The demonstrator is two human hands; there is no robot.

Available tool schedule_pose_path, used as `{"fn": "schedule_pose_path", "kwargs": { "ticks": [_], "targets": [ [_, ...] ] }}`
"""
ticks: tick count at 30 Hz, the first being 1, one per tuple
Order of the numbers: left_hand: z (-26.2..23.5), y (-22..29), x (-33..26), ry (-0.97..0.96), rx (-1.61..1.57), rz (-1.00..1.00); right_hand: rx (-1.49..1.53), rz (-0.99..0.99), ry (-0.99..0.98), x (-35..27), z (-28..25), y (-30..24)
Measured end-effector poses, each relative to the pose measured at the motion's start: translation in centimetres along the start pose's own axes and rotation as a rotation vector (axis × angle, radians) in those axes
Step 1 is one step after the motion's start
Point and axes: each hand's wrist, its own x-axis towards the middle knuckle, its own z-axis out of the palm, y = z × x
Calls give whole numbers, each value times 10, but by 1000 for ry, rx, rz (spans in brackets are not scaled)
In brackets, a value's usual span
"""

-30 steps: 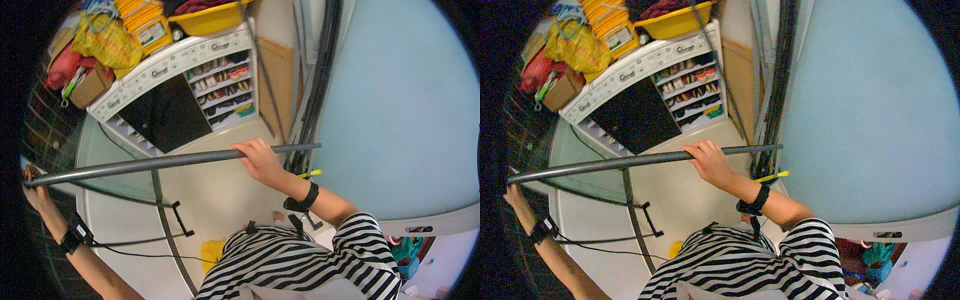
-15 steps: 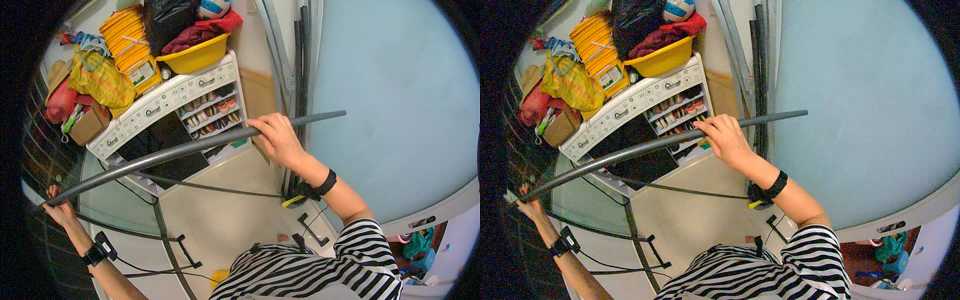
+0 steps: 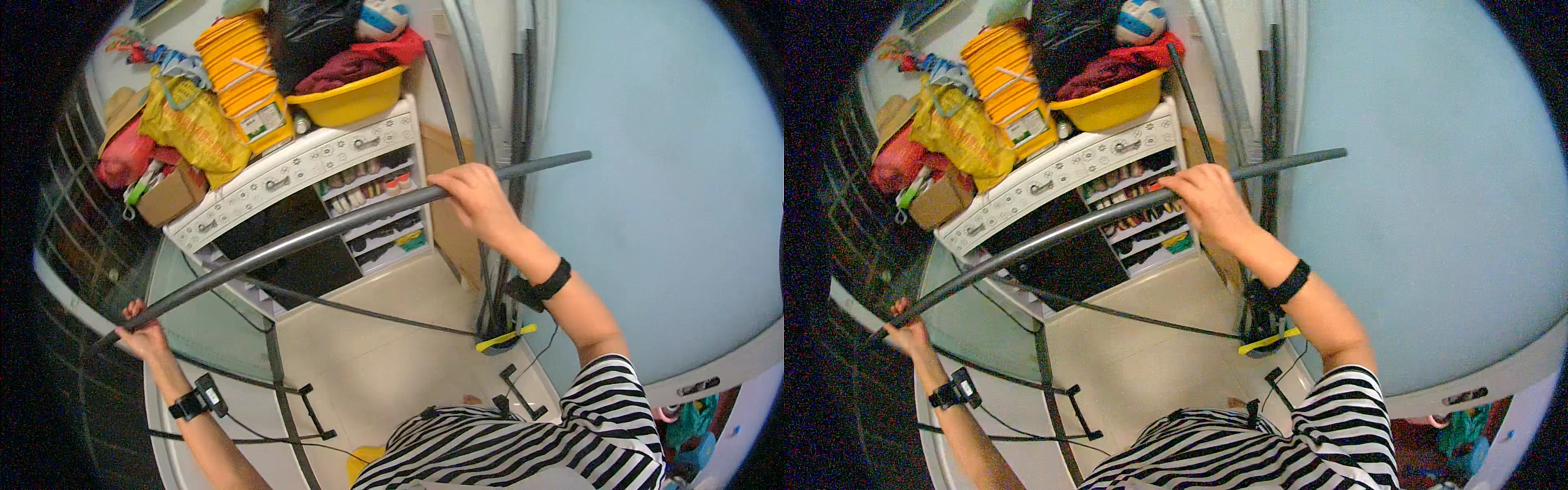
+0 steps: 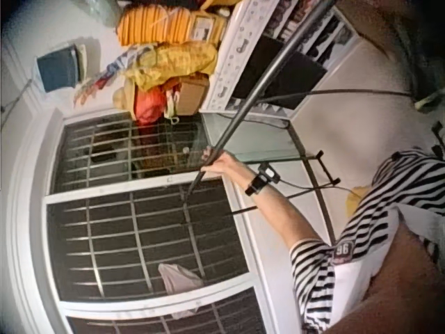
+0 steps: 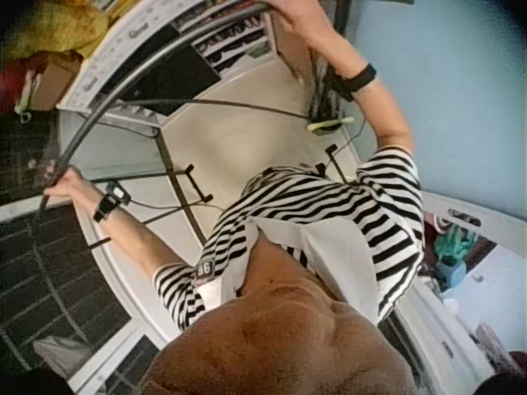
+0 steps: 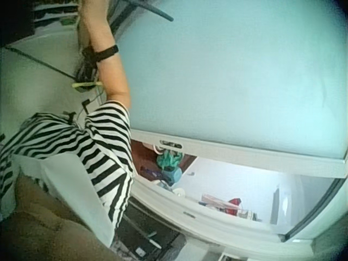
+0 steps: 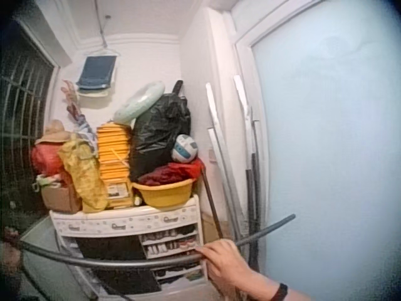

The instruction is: The person retrieves a hammer and a metal pole from a drawer. They use the hammer to tap the pole into a bracket on the floor and then gather several more poles from a stack near a glass door.

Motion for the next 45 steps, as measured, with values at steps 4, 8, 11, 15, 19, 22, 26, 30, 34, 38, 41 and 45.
{"fn": "schedule_pose_path", "kwargs": {
  "ticks": [4, 8, 11, 15, 19, 22, 26, 30, 34, 38, 41, 45],
  "targets": [
    [-13, 8, -11, 187, -65, -1, -7, -39, -98, 16, 8, -8],
    [-1, -8, -48, 213, 82, 16, -40, -56, -99, 17, -1, -23],
    [14, -28, -53, 298, -99, 10, -110, -179, -79, 6, -8, 5],
    [18, -26, -62, 342, -134, -12, -126, -125, -161, 0, 5, 36],
    [14, -21, -66, 333, -72, -28, -117, -174, -145, 0, 20, 37],
    [13, -20, -64, 321, -62, -35, -104, -108, -203, 1, 24, 42],
    [15, -21, -63, 336, -61, -47, -148, -152, -164, 1, 21, 36],
    [20, -36, -57, 267, -87, -63, -231, -232, -126, -7, 2, 45],
    [2, -1, -67, 256, 31, -32, -44, -232, -84, 15, 10, -8],
    [9, 11, -45, 135, -82, -92, 28, -27, -154, 17, -1, -20],
    [32, 15, -17, -146, 186, -18, 57, -7, -113, 13, 1, -14],
    [70, 41, 30, -246, -126, -253, 60, 14, -121, 6, 2, -8]
  ]
}}
